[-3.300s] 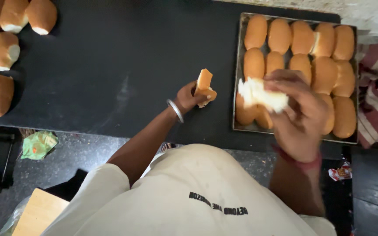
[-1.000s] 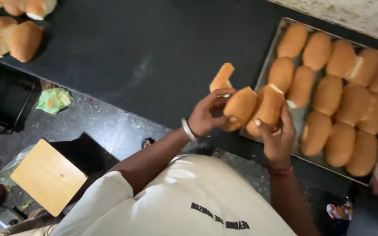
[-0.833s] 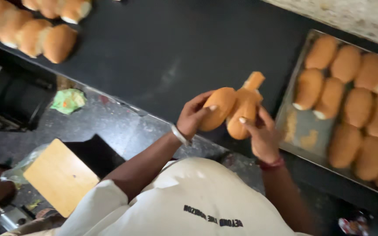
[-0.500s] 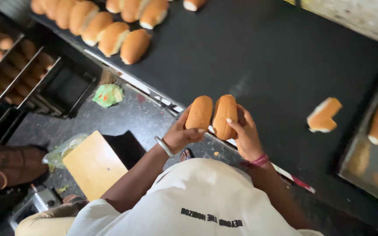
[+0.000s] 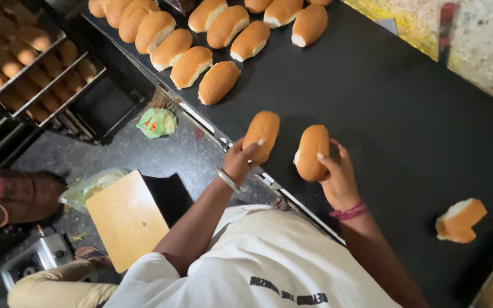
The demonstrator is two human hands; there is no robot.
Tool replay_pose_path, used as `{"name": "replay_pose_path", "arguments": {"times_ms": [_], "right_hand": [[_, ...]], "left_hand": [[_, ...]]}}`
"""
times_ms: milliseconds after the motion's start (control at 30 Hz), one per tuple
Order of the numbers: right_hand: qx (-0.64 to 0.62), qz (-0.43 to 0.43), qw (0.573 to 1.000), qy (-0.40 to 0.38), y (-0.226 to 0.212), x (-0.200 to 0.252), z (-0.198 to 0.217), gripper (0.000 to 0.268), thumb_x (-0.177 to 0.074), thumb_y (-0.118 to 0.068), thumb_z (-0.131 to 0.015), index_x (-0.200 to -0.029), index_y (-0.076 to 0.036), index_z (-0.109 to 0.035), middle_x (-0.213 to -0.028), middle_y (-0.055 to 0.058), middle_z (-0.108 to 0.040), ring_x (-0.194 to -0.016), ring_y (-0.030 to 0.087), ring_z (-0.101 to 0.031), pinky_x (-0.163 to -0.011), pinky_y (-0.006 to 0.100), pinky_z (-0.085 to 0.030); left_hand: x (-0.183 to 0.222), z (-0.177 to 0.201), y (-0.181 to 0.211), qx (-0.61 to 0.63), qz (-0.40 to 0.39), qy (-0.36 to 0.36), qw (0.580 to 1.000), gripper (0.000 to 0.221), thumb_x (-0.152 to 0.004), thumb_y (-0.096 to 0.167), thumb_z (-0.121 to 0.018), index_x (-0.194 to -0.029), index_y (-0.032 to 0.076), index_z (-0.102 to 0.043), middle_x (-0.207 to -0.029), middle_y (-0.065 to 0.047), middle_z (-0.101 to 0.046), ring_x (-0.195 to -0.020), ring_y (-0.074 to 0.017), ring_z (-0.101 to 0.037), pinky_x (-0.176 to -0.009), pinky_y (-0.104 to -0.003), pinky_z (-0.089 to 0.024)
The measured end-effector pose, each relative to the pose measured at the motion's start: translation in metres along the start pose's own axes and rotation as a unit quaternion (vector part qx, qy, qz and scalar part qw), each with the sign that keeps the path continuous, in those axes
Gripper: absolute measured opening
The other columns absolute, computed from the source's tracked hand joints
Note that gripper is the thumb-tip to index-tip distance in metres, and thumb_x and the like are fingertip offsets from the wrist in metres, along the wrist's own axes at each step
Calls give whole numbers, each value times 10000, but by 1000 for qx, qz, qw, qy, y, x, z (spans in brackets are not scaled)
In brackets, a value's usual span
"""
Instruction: The person carries a tray of bread rolls to a counter and breaks them apart by hand, placing them onto the counter and another tray.
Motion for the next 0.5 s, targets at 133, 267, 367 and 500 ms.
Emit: {"name": "replay_pose_path", "arguments": {"times_ms": [133,267,367,500], "right_hand": [[25,20,999,-30,-7,-31,-17,664,-895,-85,-685,-1490,-45,-393,-1289,166,-537,-1214,296,-595,-965,524,-549],[39,40,998,-38,-10,-43,-36,670,-912,-76,-679,-1505,-60,-368,-1330,177,-543,-1244,284,-584,-1008,466,-543],[33,22,999,-20,-5,-49,-43,630,-908,-76,-651,-1477,-52,-381,-1351,162,-535,-1237,290,-607,-965,484,-578],[-6,21,1000,-2,3,-66,-53,603,-917,-79,-632,-1464,-64,-379,-1381,134,-519,-1263,269,-584,-958,486,-576]], "left_hand": [[-53,9,17,-82,-27,3,996,493,-895,247,-766,-1266,-43,-619,-1094,-113,-688,-969,-192,-694,-817,-323,-595],[-106,20,29,-51,-47,-18,997,472,-936,239,-767,-1294,-41,-636,-1097,-106,-675,-897,-154,-640,-785,-287,-546],[-122,34,33,-42,-34,-5,999,503,-915,239,-748,-1331,-4,-607,-1129,-100,-686,-889,-151,-657,-784,-276,-571],[-92,51,48,-131,-9,2,991,554,-872,207,-733,-1364,43,-538,-1175,-96,-712,-959,-188,-745,-716,-317,-608]]}}
Point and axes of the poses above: each hand's wrist, its own x-axis away from the middle knuckle, its own z-axis out of the back of the hand, y = z × x, the point moved 2 cm from there along -x, towards the middle knuckle
